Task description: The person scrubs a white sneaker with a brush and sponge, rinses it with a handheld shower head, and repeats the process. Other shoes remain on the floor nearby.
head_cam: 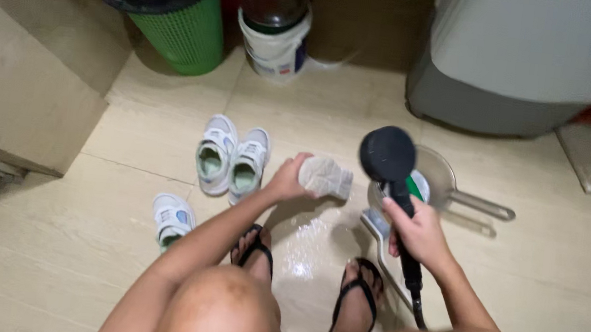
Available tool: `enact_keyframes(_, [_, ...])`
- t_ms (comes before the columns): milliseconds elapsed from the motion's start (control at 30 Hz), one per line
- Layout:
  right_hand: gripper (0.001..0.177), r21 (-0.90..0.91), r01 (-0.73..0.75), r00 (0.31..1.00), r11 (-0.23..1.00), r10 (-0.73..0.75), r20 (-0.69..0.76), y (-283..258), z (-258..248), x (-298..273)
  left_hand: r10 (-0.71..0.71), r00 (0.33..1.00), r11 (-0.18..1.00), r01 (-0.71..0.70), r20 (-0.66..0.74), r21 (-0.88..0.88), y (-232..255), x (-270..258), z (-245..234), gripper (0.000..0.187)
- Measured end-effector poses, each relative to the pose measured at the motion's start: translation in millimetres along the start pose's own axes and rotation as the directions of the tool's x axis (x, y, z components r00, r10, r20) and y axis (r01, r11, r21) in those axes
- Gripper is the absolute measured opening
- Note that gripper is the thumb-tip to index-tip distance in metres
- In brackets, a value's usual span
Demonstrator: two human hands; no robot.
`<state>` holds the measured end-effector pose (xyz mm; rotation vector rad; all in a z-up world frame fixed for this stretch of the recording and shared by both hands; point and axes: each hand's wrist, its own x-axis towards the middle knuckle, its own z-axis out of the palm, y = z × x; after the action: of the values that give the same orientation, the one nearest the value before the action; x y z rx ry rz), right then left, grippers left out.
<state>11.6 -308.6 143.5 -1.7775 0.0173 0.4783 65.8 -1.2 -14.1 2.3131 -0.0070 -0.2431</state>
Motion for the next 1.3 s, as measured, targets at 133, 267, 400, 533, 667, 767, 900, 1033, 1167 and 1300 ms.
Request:
enact_keyframes(133, [0.029, -0.043, -0.008, 0.991, 0.999, 0.014, 0.136, -18.9, 22.5, 15.2, 0.076, 0.996, 0.995, -0.078, -0.044, -0.068, -6.9, 3.4, -0.8, 0.102])
enact_keyframes(267, [0.034, -0.124, -0.013, 0.989, 0.992, 0.031, 0.147, -13.1, 31.7, 22.0, 0.03, 0.999, 0.934, -0.018, 0.027, -0.358, -2.9, 6.5, -5.6, 0.086])
enact_keyframes(400, [0.033, -0.08, -0.004, 0.991, 0.997, 0.014, 0.134, 2.1, 37.0, 27.4, -0.002, 0.995, 0.834, 0.056, 0.097, -0.55, 2.7, 11.1, -8.7, 0.075])
enact_keyframes(533, [0.03, -0.101, 0.033, 0.993, 0.994, -0.021, 0.116, 12.6, 36.7, 30.1, -0.042, 0.998, 0.871, 0.018, -0.039, -0.491, 2.2, 17.4, -1.9, 0.059])
enact_keyframes(667, [0.032, -0.049, -0.006, 0.997, 0.999, 0.01, 0.079, 11.3, 36.8, 34.1, 0.005, 0.968, 0.945, -0.087, -0.251, -0.314, 6.3, 21.7, 4.0, 0.045])
enact_keyframes(767, [0.032, 0.024, -0.038, 0.997, 0.999, 0.037, 0.074, 9.0, 38.5, 31.8, -0.121, 0.962, 0.961, 0.052, -0.243, -0.272, 12.6, 18.3, 6.6, 0.044])
enact_keyframes(900, [0.032, 0.011, -0.005, 0.998, 1.0, 0.005, 0.066, 2.6, 42.6, 29.4, -0.091, 0.948, 0.989, 0.049, -0.306, -0.142, 15.3, 17.6, 10.8, 0.037])
enact_keyframes(1033, [0.029, -0.001, 0.046, 0.997, 0.999, -0.046, 0.058, -2.1, 45.8, 28.5, 0.056, 0.915, 0.871, -0.24, -0.4, -0.428, 9.0, 26.4, 30.9, 0.03])
enact_keyframes(1167, [0.029, -0.01, 0.055, 0.997, 0.998, -0.054, 0.052, -5.3, 50.7, 29.4, -0.01, 0.937, 0.725, -0.233, -0.348, -0.648, -0.2, 36.2, 48.2, 0.031])
enact_keyframes(1300, [0.027, 0.027, 0.017, 0.999, 1.0, -0.018, 0.05, -1.0, 50.9, 28.9, -0.115, 0.953, 0.72, -0.115, -0.281, -0.685, -11.3, 48.0, 52.6, 0.028])
